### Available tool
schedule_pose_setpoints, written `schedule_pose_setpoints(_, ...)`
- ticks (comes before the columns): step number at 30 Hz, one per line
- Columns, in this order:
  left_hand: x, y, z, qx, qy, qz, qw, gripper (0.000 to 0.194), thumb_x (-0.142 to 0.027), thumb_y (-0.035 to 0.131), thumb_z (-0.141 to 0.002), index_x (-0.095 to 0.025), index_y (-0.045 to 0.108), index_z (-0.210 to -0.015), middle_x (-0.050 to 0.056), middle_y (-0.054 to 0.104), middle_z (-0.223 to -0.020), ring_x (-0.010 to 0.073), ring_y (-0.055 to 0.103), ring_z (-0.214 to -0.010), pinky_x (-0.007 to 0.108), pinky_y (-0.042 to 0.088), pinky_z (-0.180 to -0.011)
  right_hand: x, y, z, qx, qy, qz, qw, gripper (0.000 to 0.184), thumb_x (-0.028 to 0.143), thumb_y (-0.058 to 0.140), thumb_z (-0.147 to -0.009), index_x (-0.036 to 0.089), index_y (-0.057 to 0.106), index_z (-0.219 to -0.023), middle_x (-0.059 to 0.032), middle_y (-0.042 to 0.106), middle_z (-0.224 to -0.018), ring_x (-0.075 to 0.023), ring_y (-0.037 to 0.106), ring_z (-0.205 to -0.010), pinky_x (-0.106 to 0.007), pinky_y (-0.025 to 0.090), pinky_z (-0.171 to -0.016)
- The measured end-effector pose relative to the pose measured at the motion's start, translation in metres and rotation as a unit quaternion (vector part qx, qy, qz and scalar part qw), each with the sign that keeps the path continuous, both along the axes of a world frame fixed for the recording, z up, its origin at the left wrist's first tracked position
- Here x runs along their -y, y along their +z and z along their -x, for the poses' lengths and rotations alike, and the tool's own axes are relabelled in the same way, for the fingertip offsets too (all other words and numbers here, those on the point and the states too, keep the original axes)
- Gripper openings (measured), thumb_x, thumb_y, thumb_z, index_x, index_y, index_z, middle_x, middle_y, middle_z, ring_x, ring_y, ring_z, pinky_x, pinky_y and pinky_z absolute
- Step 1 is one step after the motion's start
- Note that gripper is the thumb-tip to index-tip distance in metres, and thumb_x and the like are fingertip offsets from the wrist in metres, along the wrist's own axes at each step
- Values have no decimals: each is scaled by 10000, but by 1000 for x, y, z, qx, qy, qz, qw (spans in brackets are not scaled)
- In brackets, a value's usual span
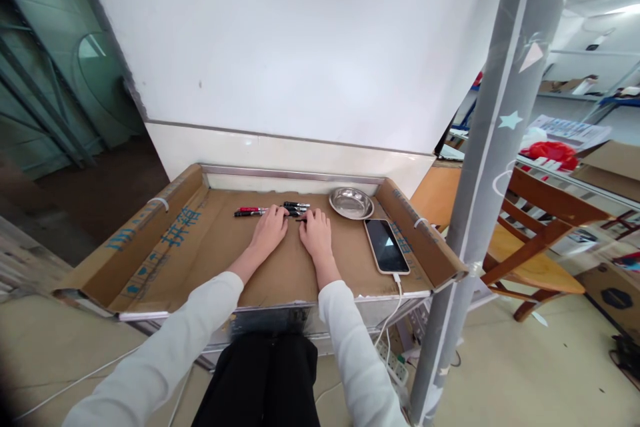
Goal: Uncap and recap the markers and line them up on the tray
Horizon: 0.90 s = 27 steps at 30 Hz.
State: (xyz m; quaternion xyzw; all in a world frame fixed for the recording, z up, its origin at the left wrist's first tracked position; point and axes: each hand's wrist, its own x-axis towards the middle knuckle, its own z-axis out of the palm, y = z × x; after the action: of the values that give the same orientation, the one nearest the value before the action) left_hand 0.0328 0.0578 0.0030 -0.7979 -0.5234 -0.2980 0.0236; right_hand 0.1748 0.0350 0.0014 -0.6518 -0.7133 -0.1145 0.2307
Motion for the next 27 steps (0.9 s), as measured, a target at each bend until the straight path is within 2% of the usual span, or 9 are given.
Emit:
schedule_pose_setpoints(13,1,-1,5,-11,-7,-2,1000,139,-195,458,-851,-160,546,-953,91,518,-935,222,529,-902,348,435,-823,-2,-5,-2,-4,5,4,1000,165,245,444,-872,184,575,-951,-83,540,-977,-208,476,-915,-305,326,-774)
schedule_pose_setpoints(18,1,-1,6,1,-41,9,999,100,-193,469,-851,-165,558,-889,74,524,-925,203,530,-884,338,432,-839,-2,-5,-3,2,30,7,1000,195,259,401,-907,188,569,-976,-80,550,-990,-206,481,-926,-305,322,-780)
schedule_pose_setpoints(22,1,0,6,3,-67,12,998,116,-190,474,-853,-163,565,-920,75,540,-953,199,531,-896,345,423,-864,-3,-4,-3,1,46,13,999,217,267,378,-923,192,570,-988,-82,559,-995,-202,485,-924,-305,317,-792)
schedule_pose_setpoints(27,1,0,6,9,-65,20,998,112,-203,477,-858,-158,574,-892,77,554,-934,201,536,-885,350,425,-856,-2,-4,-3,12,20,10,1000,205,242,378,-923,190,570,-972,-85,568,-987,-201,487,-918,-308,311,-793)
